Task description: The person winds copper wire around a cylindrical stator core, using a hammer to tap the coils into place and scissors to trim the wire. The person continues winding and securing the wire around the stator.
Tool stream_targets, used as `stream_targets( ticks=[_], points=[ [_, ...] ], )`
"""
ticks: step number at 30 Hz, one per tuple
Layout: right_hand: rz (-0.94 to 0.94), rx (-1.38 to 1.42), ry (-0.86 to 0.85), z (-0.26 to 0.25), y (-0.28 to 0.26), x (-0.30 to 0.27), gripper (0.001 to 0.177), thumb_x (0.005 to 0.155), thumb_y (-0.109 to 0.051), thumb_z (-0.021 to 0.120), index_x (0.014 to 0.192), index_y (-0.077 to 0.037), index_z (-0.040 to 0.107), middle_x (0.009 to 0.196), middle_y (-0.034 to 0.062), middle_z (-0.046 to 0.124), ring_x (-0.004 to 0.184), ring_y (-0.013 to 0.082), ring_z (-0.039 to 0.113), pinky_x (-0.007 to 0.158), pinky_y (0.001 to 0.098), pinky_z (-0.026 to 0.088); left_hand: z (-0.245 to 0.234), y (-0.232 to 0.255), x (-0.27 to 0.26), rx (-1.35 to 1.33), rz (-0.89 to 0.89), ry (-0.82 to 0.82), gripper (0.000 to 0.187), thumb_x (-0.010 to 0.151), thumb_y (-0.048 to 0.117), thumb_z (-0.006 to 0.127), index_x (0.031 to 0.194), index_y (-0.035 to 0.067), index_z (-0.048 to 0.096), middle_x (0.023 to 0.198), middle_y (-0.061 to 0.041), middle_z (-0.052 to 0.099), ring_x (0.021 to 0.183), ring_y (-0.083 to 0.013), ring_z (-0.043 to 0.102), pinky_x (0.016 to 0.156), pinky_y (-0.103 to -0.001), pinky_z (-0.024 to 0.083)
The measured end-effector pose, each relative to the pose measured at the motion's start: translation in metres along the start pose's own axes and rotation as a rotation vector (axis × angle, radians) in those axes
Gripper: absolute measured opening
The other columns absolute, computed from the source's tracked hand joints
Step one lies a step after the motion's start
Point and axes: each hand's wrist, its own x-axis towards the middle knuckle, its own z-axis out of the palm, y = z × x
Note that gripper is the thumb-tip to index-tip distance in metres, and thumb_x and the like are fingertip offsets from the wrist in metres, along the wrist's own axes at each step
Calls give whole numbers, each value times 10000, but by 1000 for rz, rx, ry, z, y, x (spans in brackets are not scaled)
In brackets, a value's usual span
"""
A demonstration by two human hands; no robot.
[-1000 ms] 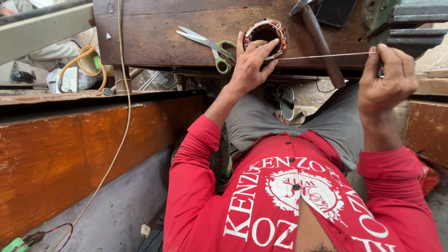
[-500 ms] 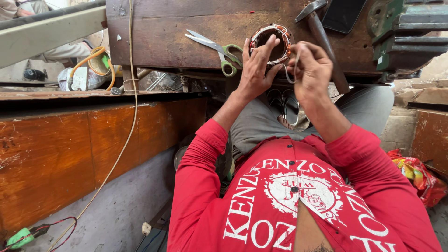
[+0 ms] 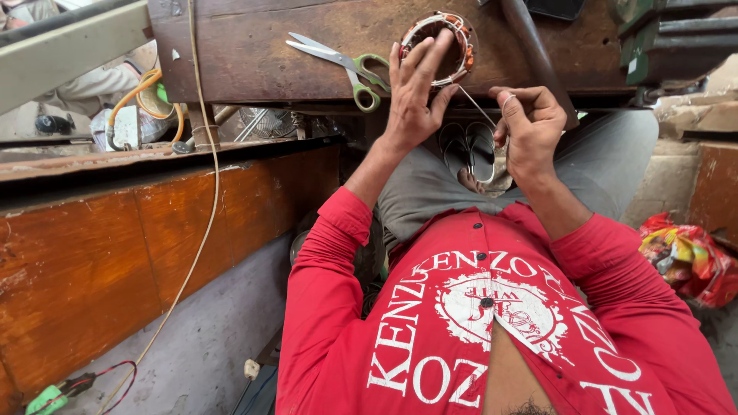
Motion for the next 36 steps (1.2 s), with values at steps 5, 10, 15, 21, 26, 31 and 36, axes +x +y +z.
stream_targets(
  ticks=[5, 10, 15, 21, 26, 31, 36],
  points=[
    [-19, -170, 2, -4, 6, -4, 82, 1067, -38, 689, 1042, 14, 631, 1068, 154, 761, 581, 73, 592, 481, 223, 459, 1, -5, 1, -57, -36, -21, 955, 954, 202, 801, 1627, 103, 132, 1360, -66, 625, 1420, -227, 483, 1322, -566, 120],
    [44, -230, 49, 4, 10, 1, 93, 1050, -47, 721, 1033, 20, 659, 910, 120, 722, 559, 78, 593, 448, 223, 423, 0, -5, -1, -25, -101, -116, 945, 972, 216, 797, 1631, 79, 135, 1099, 15, 723, 1251, -186, 629, 1318, -593, 109],
    [175, -169, 7, 15, 21, 27, 100, 1002, -53, 753, 1050, 22, 708, 850, 67, 712, 601, 80, 646, 500, 225, 509, 2, 1, 0, -25, -137, -116, 916, 958, 180, 783, 1632, 95, 169, 1134, 9, 760, 1296, -189, 627, 1305, -602, 70],
    [117, -126, 5, 15, 25, 34, 110, 1005, -62, 758, 1073, 14, 715, 885, 63, 737, 647, 98, 669, 550, 241, 547, 4, 4, -1, -173, -171, -20, 917, 932, 168, 796, 1620, 103, 193, 1145, 30, 763, 1302, -194, 627, 1303, -596, 61],
    [61, 181, 70, 16, 17, 31, 126, 1023, -88, 761, 1081, 11, 708, 918, 83, 734, 631, 126, 642, 537, 266, 523, 11, 1, -6, -83, -53, 66, 806, 972, 153, 769, 1608, 159, 274, 1317, 22, 668, 1273, -160, 613, 1334, -593, 106],
    [191, 242, 22, 38, 13, 45, 133, 1002, -99, 753, 1082, -3, 708, 897, 102, 741, 600, 125, 634, 516, 267, 529, 11, 6, -4, 32, 27, 90, 631, 994, 147, 723, 1543, 161, 413, 1359, 25, 637, 1270, -184, 598, 1317, -637, 134],
    [247, 177, 25, 45, 12, 47, 118, 1017, -85, 735, 1089, 5, 707, 913, 106, 746, 598, 117, 636, 506, 256, 520, 6, 8, -4, 45, 43, 90, 538, 984, 129, 703, 1481, 184, 504, 1472, 75, 597, 1374, -203, 539, 1319, -617, 152]
  ],
)
